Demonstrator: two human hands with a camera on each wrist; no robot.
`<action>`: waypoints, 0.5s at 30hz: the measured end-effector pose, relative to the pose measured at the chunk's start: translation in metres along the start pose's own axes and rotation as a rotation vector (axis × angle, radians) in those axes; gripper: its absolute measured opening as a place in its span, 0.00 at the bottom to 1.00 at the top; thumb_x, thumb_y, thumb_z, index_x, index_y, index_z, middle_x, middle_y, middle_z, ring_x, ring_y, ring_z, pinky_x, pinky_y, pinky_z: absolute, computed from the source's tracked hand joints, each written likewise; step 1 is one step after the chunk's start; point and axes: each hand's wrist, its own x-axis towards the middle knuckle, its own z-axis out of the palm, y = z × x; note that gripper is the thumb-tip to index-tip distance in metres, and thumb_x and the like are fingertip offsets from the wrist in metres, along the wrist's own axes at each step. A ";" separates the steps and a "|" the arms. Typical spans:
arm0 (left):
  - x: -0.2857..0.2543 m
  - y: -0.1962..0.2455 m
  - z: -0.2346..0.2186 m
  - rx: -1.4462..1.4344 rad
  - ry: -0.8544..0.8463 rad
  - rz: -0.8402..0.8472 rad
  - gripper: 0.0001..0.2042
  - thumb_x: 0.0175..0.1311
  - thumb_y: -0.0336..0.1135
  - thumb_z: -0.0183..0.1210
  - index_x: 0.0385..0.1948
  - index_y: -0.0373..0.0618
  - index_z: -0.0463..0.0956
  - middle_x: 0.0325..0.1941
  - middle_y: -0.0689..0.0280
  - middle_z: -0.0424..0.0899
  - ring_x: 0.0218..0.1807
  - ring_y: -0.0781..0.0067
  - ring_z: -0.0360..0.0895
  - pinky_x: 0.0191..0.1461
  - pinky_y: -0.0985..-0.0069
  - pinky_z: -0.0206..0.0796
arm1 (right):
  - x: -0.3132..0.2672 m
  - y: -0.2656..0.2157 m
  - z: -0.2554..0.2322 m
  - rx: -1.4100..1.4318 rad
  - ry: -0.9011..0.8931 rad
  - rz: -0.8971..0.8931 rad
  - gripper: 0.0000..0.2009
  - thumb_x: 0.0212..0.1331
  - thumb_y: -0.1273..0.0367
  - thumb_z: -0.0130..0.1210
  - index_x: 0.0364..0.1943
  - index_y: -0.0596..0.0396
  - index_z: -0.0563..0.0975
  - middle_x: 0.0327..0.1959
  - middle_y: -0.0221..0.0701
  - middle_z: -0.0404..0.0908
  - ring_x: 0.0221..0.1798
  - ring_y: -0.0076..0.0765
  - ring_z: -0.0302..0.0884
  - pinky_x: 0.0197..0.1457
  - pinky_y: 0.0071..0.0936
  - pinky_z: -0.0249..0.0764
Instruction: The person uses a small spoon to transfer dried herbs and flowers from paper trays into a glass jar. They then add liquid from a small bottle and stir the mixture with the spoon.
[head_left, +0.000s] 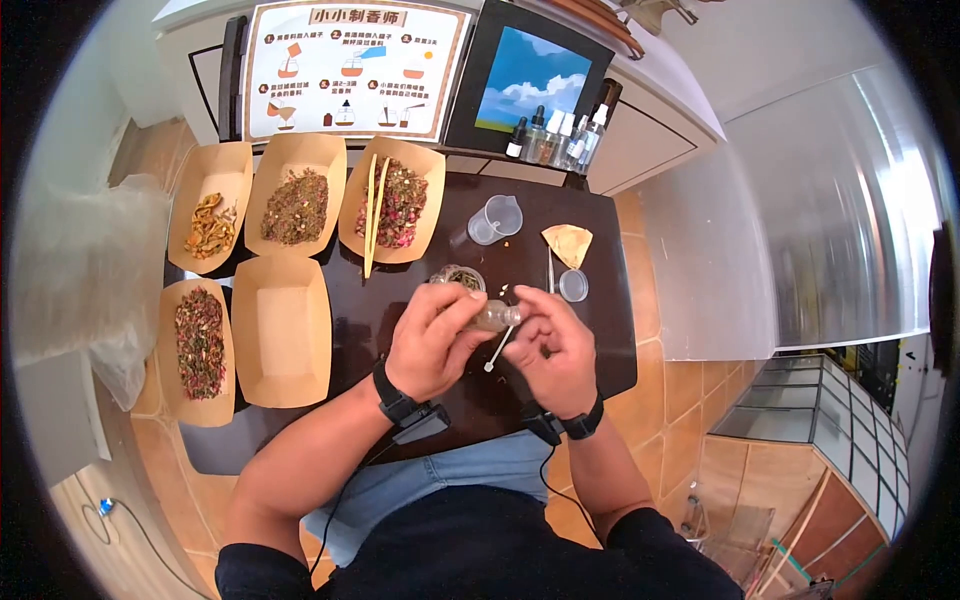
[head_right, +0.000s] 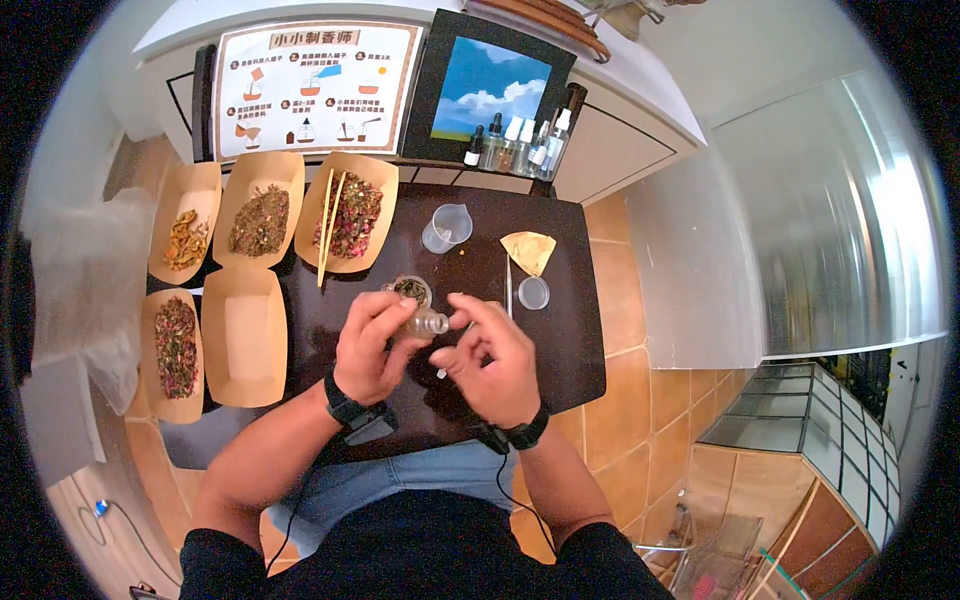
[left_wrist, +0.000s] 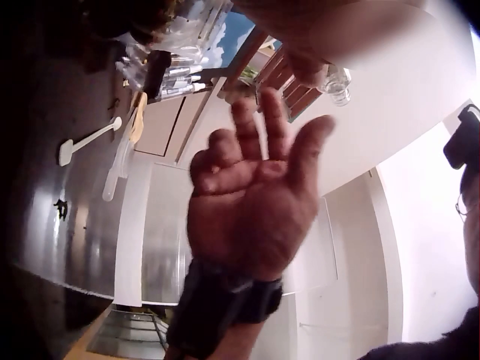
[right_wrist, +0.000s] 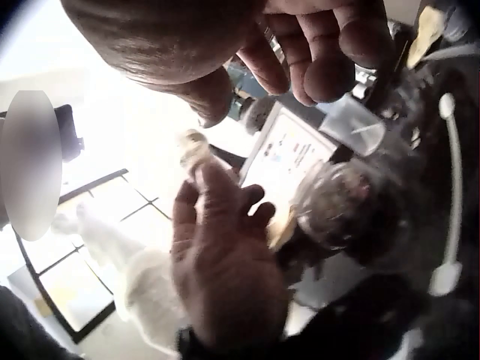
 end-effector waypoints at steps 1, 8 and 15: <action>0.000 -0.001 -0.001 -0.005 -0.041 0.031 0.29 0.60 0.24 0.74 0.65 0.44 0.77 0.54 0.52 0.82 0.51 0.46 0.83 0.54 0.57 0.78 | 0.001 -0.010 0.006 0.001 -0.042 -0.050 0.27 0.63 0.70 0.76 0.65 0.59 0.80 0.44 0.30 0.82 0.32 0.17 0.77 0.33 0.17 0.73; 0.003 0.005 0.001 -0.007 0.013 0.004 0.33 0.58 0.24 0.75 0.68 0.38 0.73 0.57 0.50 0.82 0.52 0.44 0.82 0.57 0.56 0.77 | 0.024 -0.020 0.009 -0.219 0.089 -0.236 0.20 0.62 0.69 0.77 0.56 0.58 0.83 0.36 0.32 0.82 0.31 0.23 0.77 0.34 0.23 0.74; 0.008 0.004 -0.009 0.198 0.051 -0.073 0.24 0.68 0.30 0.68 0.64 0.37 0.72 0.58 0.49 0.79 0.55 0.44 0.77 0.63 0.54 0.67 | 0.170 -0.017 -0.051 -0.446 0.278 -0.140 0.15 0.69 0.65 0.71 0.53 0.59 0.84 0.28 0.23 0.76 0.31 0.15 0.71 0.34 0.21 0.70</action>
